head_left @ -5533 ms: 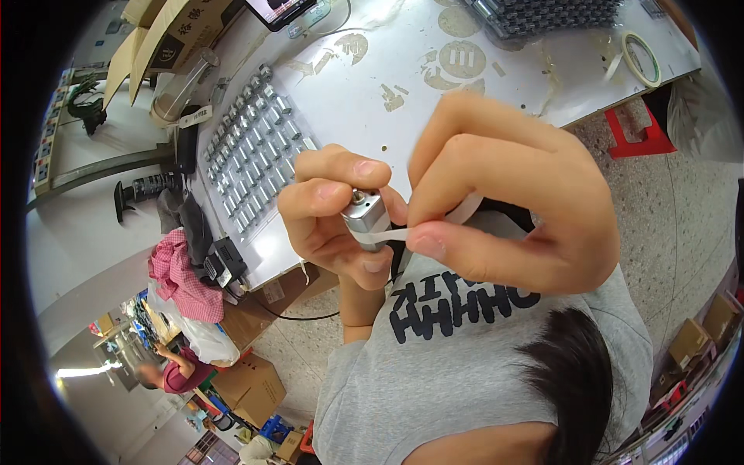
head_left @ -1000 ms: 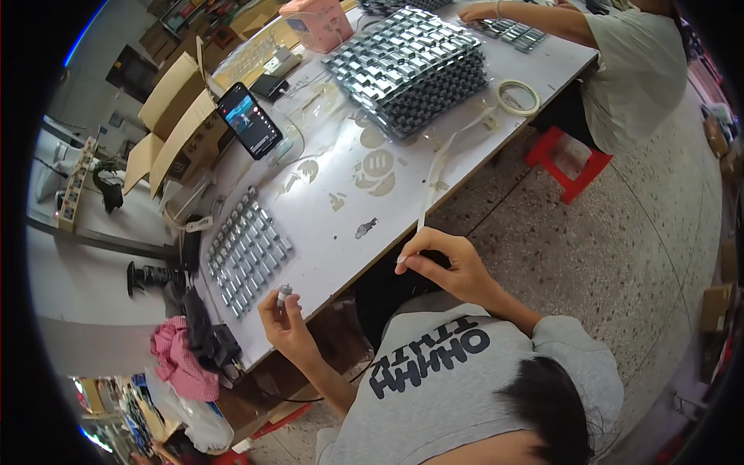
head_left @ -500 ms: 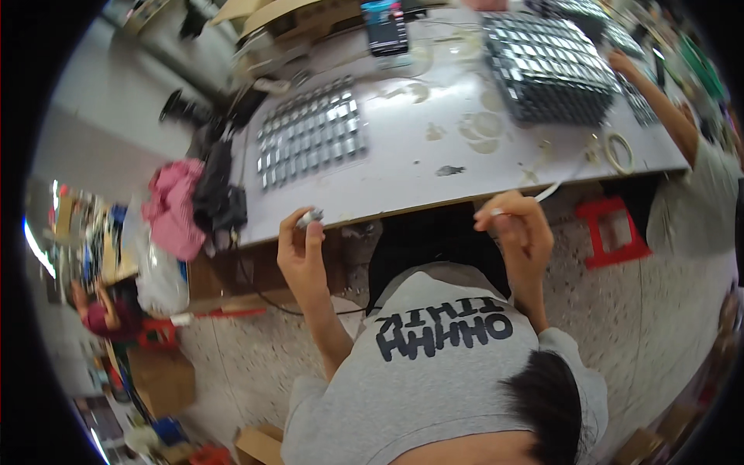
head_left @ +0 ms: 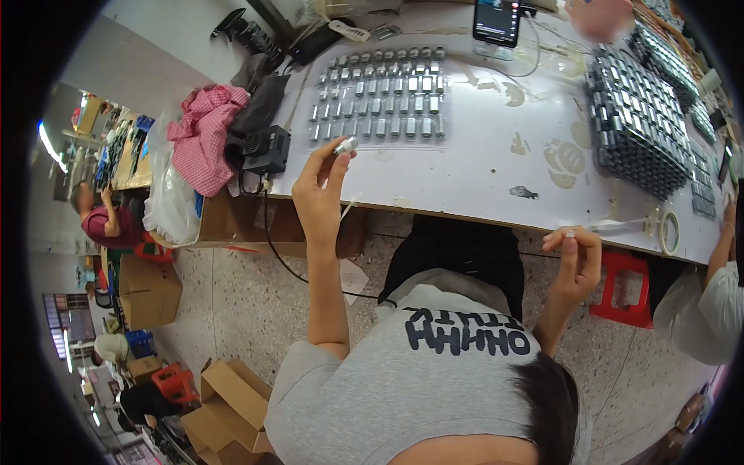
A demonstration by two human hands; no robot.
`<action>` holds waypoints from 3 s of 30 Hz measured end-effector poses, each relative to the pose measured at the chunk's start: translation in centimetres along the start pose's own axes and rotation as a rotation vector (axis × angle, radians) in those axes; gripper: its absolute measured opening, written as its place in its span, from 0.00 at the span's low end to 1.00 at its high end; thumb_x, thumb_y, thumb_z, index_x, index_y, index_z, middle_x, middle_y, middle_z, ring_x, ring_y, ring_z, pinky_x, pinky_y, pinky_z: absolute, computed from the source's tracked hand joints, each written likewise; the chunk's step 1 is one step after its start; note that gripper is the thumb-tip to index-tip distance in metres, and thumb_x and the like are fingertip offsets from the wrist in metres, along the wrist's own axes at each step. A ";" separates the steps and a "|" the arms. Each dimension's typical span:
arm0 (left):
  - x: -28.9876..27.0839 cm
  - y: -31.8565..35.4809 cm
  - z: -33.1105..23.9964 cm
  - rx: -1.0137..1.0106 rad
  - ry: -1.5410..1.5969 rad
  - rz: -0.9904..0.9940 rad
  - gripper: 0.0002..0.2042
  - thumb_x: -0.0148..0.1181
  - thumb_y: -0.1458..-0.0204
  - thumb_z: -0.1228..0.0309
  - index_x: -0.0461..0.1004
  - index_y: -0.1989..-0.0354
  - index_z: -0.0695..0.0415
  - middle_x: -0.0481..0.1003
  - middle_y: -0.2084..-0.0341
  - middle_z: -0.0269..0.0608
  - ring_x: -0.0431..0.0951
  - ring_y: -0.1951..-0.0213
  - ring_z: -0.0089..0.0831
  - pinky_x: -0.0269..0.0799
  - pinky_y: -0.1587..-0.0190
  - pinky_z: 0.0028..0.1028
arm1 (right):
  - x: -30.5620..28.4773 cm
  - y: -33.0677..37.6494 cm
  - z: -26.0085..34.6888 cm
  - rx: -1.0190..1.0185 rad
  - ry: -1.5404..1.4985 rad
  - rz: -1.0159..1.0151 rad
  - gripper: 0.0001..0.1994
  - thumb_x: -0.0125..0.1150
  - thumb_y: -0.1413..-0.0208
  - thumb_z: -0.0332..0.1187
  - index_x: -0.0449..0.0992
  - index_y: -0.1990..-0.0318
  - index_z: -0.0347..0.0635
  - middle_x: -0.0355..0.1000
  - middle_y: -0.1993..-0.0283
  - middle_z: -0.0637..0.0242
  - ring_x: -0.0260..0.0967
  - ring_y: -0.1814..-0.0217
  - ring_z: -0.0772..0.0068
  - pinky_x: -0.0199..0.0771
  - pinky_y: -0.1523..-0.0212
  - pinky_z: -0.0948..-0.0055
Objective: The person repeatedly picks up small silver cylindrical metal components from a tray on a white table and wraps them individually with a roll of clear adhesive tape. The person handles the components one at a time, rotating them to apply the tape, and places the finished items back into the tray. A smartphone is visible on the table playing a video, and another person is working in the background.
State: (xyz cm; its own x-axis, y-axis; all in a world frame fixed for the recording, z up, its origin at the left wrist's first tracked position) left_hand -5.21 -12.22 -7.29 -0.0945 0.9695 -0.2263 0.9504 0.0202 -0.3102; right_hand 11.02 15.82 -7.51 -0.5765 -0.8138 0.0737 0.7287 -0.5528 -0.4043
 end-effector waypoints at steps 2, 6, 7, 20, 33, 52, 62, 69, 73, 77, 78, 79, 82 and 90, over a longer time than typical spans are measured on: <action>-0.1 -0.8 -0.5 0.023 0.014 0.010 0.10 0.55 0.50 0.75 0.70 0.60 0.65 0.75 0.70 0.41 0.75 0.65 0.24 0.67 0.60 0.19 | 0.0 -0.5 -0.3 0.001 0.031 -0.015 0.01 0.45 0.45 0.22 0.64 0.67 0.34 0.65 0.74 0.61 0.64 0.73 0.75 0.66 0.66 0.79; 1.1 -0.9 -2.4 0.061 0.105 0.038 0.09 0.57 0.52 0.76 0.70 0.62 0.65 0.75 0.71 0.42 0.75 0.66 0.24 0.68 0.61 0.20 | -0.5 -1.4 -0.8 -0.007 0.077 -0.044 0.02 0.45 0.45 0.23 0.64 0.67 0.34 0.65 0.75 0.61 0.63 0.73 0.75 0.66 0.66 0.78; 1.5 -0.9 -3.0 0.066 0.141 0.048 0.10 0.58 0.53 0.75 0.69 0.63 0.65 0.75 0.71 0.43 0.75 0.66 0.24 0.69 0.62 0.20 | -0.5 -1.6 -0.9 -0.013 0.080 -0.038 0.02 0.45 0.45 0.23 0.64 0.67 0.34 0.65 0.75 0.62 0.63 0.73 0.75 0.66 0.66 0.78; 3.9 0.6 -2.4 -0.347 0.849 0.259 0.10 0.50 0.47 0.73 0.68 0.60 0.65 0.74 0.70 0.46 0.74 0.70 0.24 0.70 0.66 0.19 | -0.5 -2.1 -1.3 0.035 0.099 -0.088 0.03 0.45 0.44 0.25 0.65 0.67 0.34 0.65 0.76 0.63 0.63 0.72 0.75 0.65 0.65 0.77; 3.3 -0.3 -1.9 0.105 -0.016 0.100 0.08 0.57 0.54 0.76 0.71 0.64 0.62 0.71 0.70 0.37 0.70 0.67 0.21 0.67 0.62 0.20 | -0.9 -2.2 -2.4 0.102 0.095 -0.111 0.04 0.46 0.44 0.26 0.65 0.67 0.35 0.64 0.77 0.64 0.62 0.73 0.77 0.66 0.64 0.76; 1.4 -16.3 9.4 0.119 -0.410 0.290 0.09 0.55 0.53 0.70 0.73 0.67 0.62 0.75 0.74 0.42 0.75 0.70 0.28 0.68 0.66 0.23 | 0.1 -2.7 -4.3 0.192 0.064 -0.121 0.04 0.46 0.45 0.25 0.65 0.68 0.34 0.64 0.77 0.65 0.61 0.73 0.78 0.63 0.64 0.77; 3.1 -14.0 7.0 0.531 -0.908 0.062 0.07 0.55 0.55 0.71 0.75 0.66 0.54 0.69 0.72 0.41 0.67 0.64 0.38 0.62 0.62 0.33 | 0.3 -3.8 -4.5 0.248 -0.018 -0.076 0.03 0.46 0.45 0.24 0.65 0.66 0.34 0.65 0.77 0.65 0.62 0.72 0.78 0.62 0.65 0.80; 3.3 -14.5 6.8 0.495 -0.980 0.212 0.08 0.55 0.55 0.72 0.74 0.65 0.56 0.69 0.72 0.39 0.67 0.64 0.38 0.62 0.60 0.32 | 0.1 -3.9 -4.9 0.238 0.006 -0.065 0.04 0.47 0.45 0.25 0.66 0.66 0.34 0.66 0.77 0.66 0.63 0.72 0.80 0.62 0.66 0.81; 4.5 -12.7 4.4 0.595 -1.068 0.142 0.09 0.56 0.55 0.70 0.73 0.64 0.55 0.69 0.70 0.40 0.68 0.64 0.38 0.62 0.60 0.33 | 0.2 -3.6 -4.9 0.243 -0.024 -0.091 0.03 0.47 0.45 0.25 0.66 0.67 0.34 0.66 0.77 0.66 0.63 0.73 0.80 0.62 0.66 0.81; 6.4 -12.9 4.8 0.612 -1.031 0.289 0.09 0.56 0.56 0.71 0.73 0.64 0.55 0.69 0.69 0.42 0.68 0.63 0.39 0.62 0.60 0.33 | -0.5 -3.4 -4.6 0.293 0.013 -0.133 0.03 0.48 0.45 0.26 0.67 0.68 0.36 0.66 0.77 0.68 0.64 0.73 0.81 0.63 0.66 0.81; 7.3 -12.7 4.0 0.632 -0.949 0.339 0.09 0.55 0.57 0.73 0.72 0.65 0.55 0.70 0.69 0.43 0.68 0.63 0.41 0.62 0.60 0.34 | -1.0 -3.4 -4.5 0.261 0.059 -0.120 0.03 0.48 0.46 0.26 0.67 0.68 0.37 0.66 0.78 0.68 0.64 0.74 0.81 0.63 0.66 0.81; 7.7 -12.9 5.2 0.654 -0.970 0.323 0.10 0.54 0.57 0.74 0.72 0.64 0.57 0.69 0.70 0.45 0.68 0.63 0.42 0.62 0.60 0.35 | -1.5 -3.5 -3.9 0.219 0.133 -0.128 0.03 0.48 0.46 0.27 0.68 0.68 0.38 0.66 0.78 0.69 0.64 0.74 0.81 0.64 0.66 0.80; 6.6 -13.1 6.5 0.641 -0.822 0.363 0.11 0.47 0.54 0.76 0.71 0.62 0.63 0.69 0.65 0.52 0.68 0.62 0.48 0.62 0.58 0.38 | -2.0 -3.6 -3.2 0.173 0.107 -0.045 0.06 0.50 0.46 0.31 0.68 0.65 0.37 0.66 0.75 0.68 0.64 0.73 0.80 0.64 0.66 0.79; 7.7 -10.3 2.3 0.846 -1.499 0.427 0.14 0.44 0.48 0.63 0.70 0.63 0.60 0.71 0.68 0.42 0.71 0.66 0.36 0.66 0.62 0.30 | -2.7 -2.4 -1.9 0.207 -0.016 -0.005 0.08 0.48 0.44 0.32 0.66 0.66 0.36 0.65 0.77 0.69 0.63 0.74 0.80 0.62 0.68 0.79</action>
State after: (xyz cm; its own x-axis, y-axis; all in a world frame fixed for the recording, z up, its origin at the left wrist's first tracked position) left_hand -16.39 -5.53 -7.95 -0.5291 -0.1713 -0.8311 0.6264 -0.7395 -0.2464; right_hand 10.12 19.69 -8.47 -0.5756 -0.8128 0.0900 0.7871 -0.5805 -0.2085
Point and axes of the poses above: each hand's wrist, its own y-axis away from the middle knuckle, its own x-axis out of the palm, z = x × y, the point moved 5 cm from there along -y, towards the middle knuckle
